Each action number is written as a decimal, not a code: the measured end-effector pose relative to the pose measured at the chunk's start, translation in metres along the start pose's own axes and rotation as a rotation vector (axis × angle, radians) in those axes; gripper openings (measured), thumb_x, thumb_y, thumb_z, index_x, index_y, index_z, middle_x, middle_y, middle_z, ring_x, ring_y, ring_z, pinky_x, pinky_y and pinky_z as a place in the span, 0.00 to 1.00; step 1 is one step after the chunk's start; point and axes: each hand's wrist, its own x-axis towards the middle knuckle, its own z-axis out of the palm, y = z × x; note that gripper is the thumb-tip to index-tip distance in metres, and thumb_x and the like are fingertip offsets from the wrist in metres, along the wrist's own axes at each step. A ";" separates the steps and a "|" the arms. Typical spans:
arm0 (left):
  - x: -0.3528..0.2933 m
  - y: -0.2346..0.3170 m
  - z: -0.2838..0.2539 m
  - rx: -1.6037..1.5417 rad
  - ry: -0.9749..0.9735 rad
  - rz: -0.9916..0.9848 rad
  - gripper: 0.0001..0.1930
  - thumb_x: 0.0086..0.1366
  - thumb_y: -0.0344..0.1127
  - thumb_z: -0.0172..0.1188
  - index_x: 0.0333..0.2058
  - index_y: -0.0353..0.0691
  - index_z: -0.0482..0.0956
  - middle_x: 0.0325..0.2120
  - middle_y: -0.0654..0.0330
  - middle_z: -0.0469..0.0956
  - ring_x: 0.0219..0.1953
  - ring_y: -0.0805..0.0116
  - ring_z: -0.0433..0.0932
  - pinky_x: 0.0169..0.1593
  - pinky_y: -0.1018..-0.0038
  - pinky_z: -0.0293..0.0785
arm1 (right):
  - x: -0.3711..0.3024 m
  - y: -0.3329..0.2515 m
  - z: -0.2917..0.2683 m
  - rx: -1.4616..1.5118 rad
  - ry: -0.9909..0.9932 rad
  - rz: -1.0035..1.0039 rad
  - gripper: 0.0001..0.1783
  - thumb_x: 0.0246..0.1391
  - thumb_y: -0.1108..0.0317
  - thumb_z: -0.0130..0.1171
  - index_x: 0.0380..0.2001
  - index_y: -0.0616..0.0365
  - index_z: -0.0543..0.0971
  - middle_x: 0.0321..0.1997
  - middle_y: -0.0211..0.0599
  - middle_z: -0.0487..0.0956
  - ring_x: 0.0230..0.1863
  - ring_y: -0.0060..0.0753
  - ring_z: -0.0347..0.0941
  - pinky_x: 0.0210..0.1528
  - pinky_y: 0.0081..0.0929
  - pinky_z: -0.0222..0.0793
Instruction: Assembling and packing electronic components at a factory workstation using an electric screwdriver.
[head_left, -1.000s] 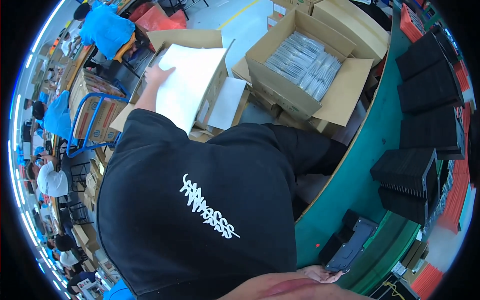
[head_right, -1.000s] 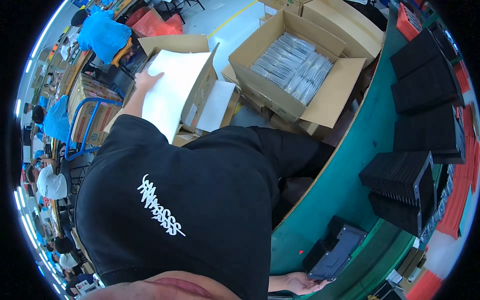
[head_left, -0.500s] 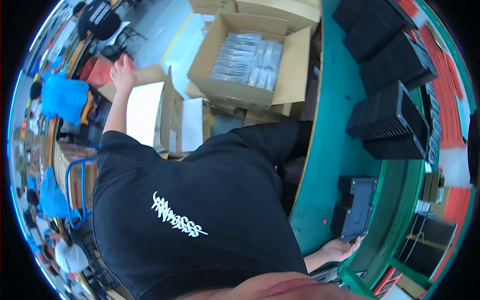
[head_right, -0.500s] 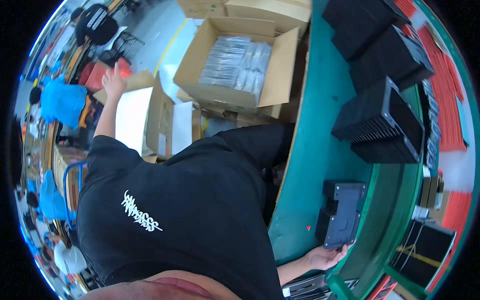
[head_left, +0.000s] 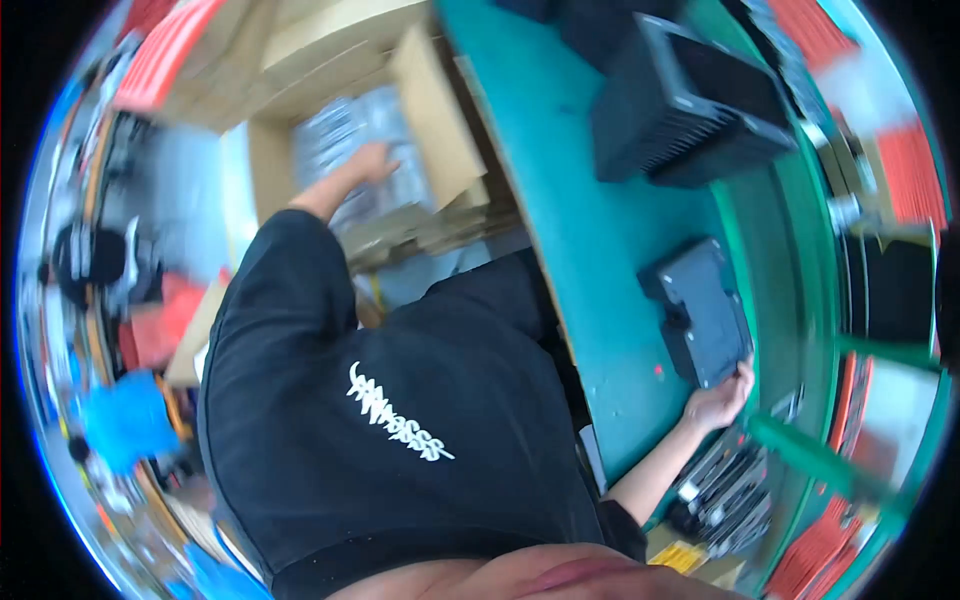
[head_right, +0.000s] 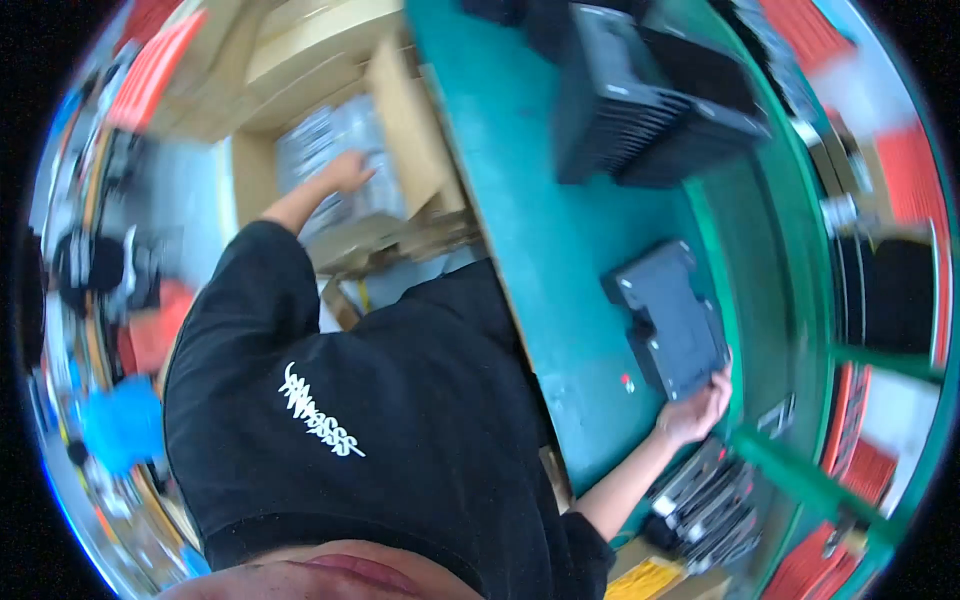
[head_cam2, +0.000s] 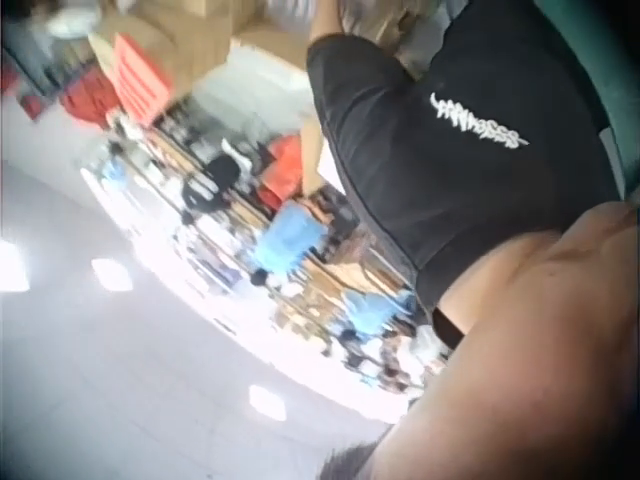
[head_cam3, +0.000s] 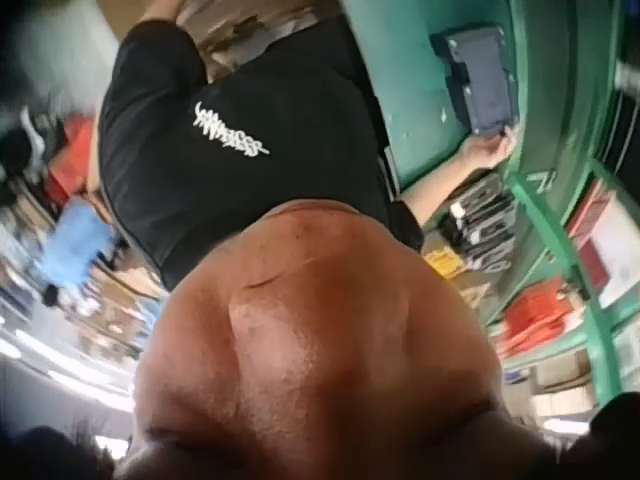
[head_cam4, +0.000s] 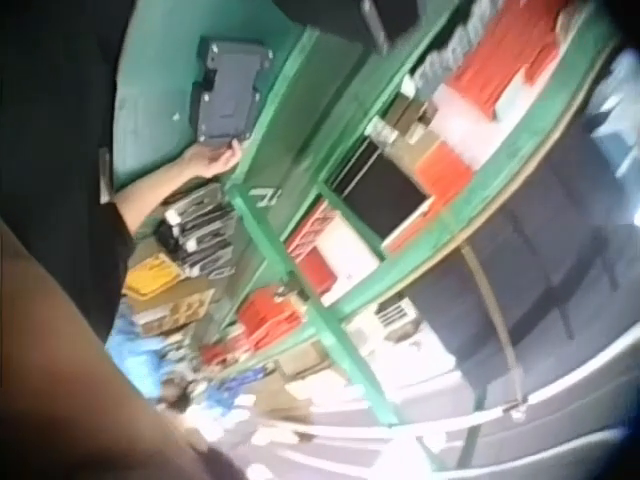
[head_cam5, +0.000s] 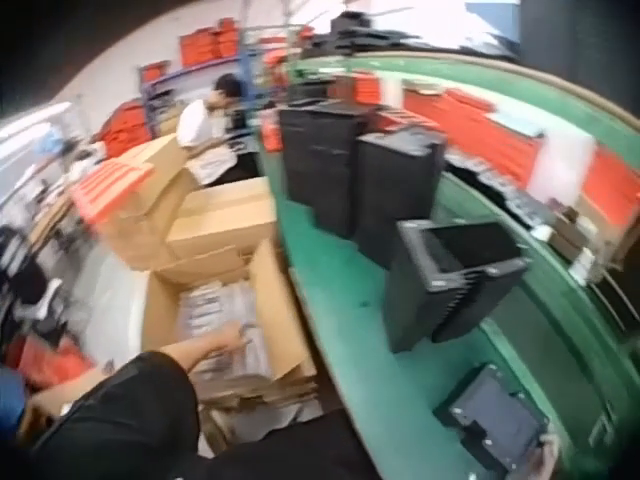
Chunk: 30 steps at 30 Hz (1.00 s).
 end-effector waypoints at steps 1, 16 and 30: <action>0.005 0.003 0.010 0.198 -0.162 -0.049 0.30 0.64 0.57 0.59 0.48 0.30 0.80 0.46 0.37 0.81 0.50 0.39 0.79 0.56 0.51 0.75 | 0.005 0.000 0.003 -0.105 0.017 -0.033 0.18 0.65 0.61 0.49 0.47 0.64 0.78 0.68 0.54 0.70 0.70 0.49 0.64 0.75 0.48 0.51; 0.038 -0.018 0.024 0.099 -0.526 -0.154 0.46 0.69 0.66 0.46 0.66 0.23 0.62 0.65 0.31 0.64 0.69 0.38 0.62 0.70 0.56 0.60 | 0.012 -0.004 0.032 -0.090 0.192 -0.074 0.16 0.59 0.55 0.60 0.28 0.59 0.78 0.56 0.57 0.79 0.60 0.45 0.71 0.66 0.41 0.57; 0.035 -0.014 0.040 0.104 -0.151 -0.406 0.43 0.63 0.56 0.62 0.64 0.24 0.65 0.62 0.35 0.70 0.65 0.40 0.69 0.66 0.57 0.66 | 0.012 0.003 0.034 0.022 0.095 -0.040 0.15 0.63 0.59 0.55 0.31 0.60 0.79 0.58 0.49 0.78 0.65 0.41 0.68 0.69 0.40 0.54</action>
